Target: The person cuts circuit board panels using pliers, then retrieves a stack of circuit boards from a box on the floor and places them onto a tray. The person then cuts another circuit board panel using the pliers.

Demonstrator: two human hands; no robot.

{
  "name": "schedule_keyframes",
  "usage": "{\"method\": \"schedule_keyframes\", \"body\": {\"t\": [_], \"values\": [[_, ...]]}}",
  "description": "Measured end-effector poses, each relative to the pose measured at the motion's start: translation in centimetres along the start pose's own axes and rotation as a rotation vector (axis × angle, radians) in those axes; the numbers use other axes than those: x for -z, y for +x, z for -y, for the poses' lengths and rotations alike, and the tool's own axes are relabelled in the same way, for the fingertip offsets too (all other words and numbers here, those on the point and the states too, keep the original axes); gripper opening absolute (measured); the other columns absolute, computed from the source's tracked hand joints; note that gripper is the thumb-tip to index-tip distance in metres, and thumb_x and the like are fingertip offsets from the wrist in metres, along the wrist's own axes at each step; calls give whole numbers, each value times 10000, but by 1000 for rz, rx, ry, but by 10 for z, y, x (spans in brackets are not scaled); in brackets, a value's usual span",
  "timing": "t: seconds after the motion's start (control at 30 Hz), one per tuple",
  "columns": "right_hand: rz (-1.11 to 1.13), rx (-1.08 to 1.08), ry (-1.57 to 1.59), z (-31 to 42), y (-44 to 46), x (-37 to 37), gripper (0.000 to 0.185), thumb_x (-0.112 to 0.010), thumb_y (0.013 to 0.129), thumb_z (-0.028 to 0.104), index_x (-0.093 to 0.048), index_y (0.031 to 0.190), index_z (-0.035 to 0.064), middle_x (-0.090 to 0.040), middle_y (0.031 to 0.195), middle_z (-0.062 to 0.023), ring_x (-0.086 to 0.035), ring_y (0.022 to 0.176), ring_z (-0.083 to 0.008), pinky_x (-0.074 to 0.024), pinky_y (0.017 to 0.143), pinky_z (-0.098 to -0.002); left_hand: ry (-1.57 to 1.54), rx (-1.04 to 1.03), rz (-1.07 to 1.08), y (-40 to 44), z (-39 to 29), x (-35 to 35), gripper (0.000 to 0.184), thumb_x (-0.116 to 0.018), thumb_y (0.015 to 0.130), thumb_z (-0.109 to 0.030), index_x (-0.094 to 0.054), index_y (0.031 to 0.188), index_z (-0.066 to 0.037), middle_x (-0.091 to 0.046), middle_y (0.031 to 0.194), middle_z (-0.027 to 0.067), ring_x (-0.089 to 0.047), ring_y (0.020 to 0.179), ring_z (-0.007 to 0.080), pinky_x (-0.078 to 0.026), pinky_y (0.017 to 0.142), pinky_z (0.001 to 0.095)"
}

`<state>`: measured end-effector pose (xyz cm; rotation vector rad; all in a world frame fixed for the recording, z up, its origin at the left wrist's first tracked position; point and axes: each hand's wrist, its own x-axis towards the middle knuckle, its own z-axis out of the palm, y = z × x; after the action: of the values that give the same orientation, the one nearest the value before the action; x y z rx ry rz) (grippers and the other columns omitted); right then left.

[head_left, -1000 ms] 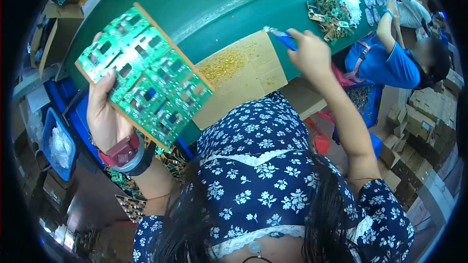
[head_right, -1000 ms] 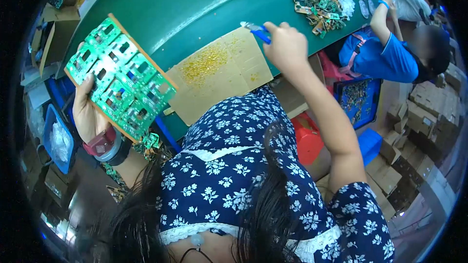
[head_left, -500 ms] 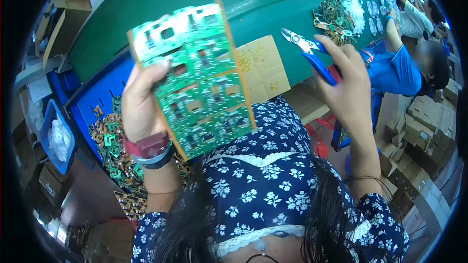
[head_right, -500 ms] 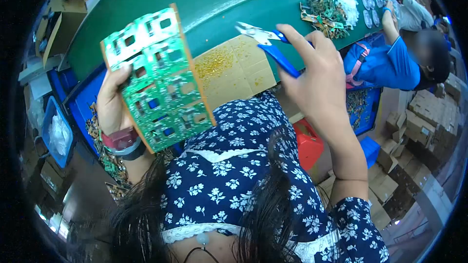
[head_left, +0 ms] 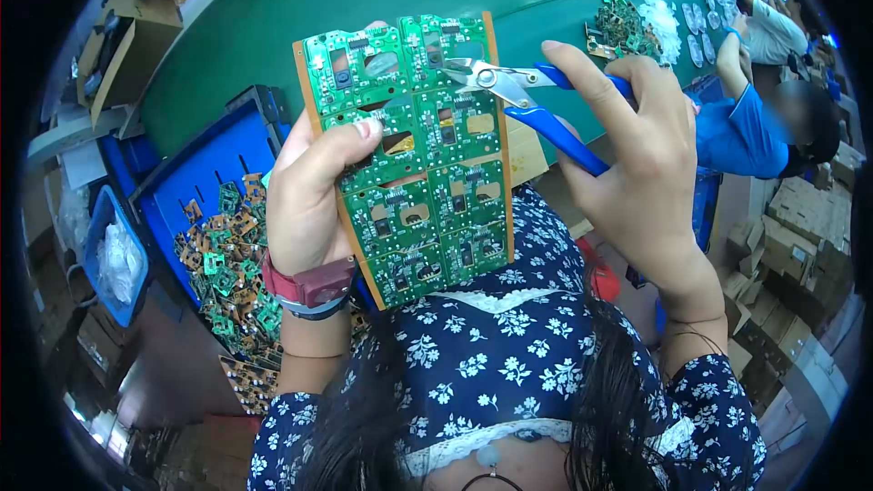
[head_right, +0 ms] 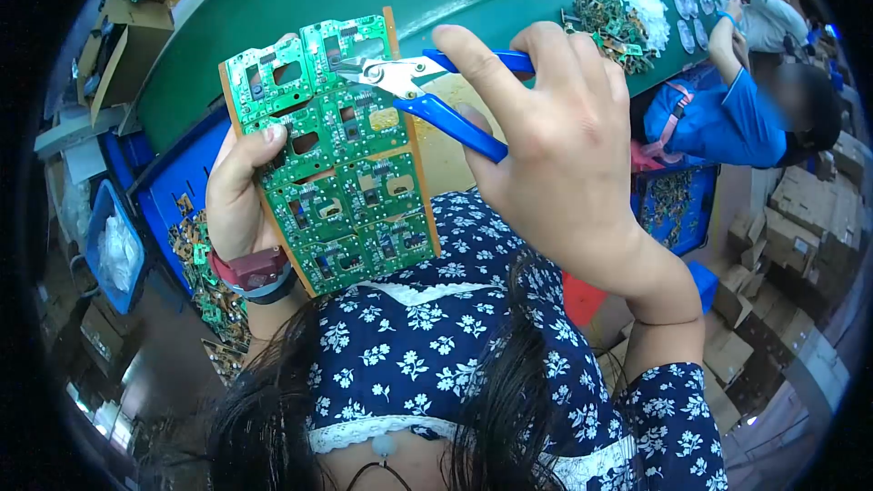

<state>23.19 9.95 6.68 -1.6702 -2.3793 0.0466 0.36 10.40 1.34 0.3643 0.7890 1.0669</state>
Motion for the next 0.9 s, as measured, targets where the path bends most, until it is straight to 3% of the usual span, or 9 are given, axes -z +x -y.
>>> {"method": "schedule_keyframes", "body": {"t": [0.4,0.5,0.53,0.63,0.9], "values": [[1,75,-188,6,4,2,560,-738,688,95,-613,1217,228,-515,878,-62,-527,824,-245,-395,725,-371,174,-89,-58,-8,5,-15,550,-477,841,-15,-325,1364,67,-540,1243,243,-602,1092,324,-523,917,441],[44,72,-200,6,5,1,517,-728,710,92,-628,1197,233,-515,838,-47,-535,781,-226,-390,707,-363,133,-32,-42,-9,4,-10,551,-497,852,11,-345,1382,34,-566,1216,154,-597,1056,212,-498,893,351],[45,72,-199,6,4,0,517,-728,710,92,-628,1197,233,-515,838,-47,-535,781,-226,-390,707,-363,133,-31,-43,-9,4,-10,551,-497,852,11,-345,1382,34,-566,1216,154,-597,1056,212,-498,893,351],[-6,16,-76,4,4,-5,493,-719,724,87,-637,1189,229,-518,792,-34,-535,720,-205,-383,705,-344,140,-95,-91,-7,4,-11,544,-476,843,-10,-329,1362,59,-553,1220,247,-615,1069,331,-533,899,439],[-76,-23,68,-10,2,-16,486,-697,728,51,-640,1184,208,-551,786,-32,-534,675,-195,-381,664,-276,98,-61,4,1,5,-6,521,-501,855,-27,-327,1337,69,-553,1209,264,-618,1054,353,-542,872,480]]}}
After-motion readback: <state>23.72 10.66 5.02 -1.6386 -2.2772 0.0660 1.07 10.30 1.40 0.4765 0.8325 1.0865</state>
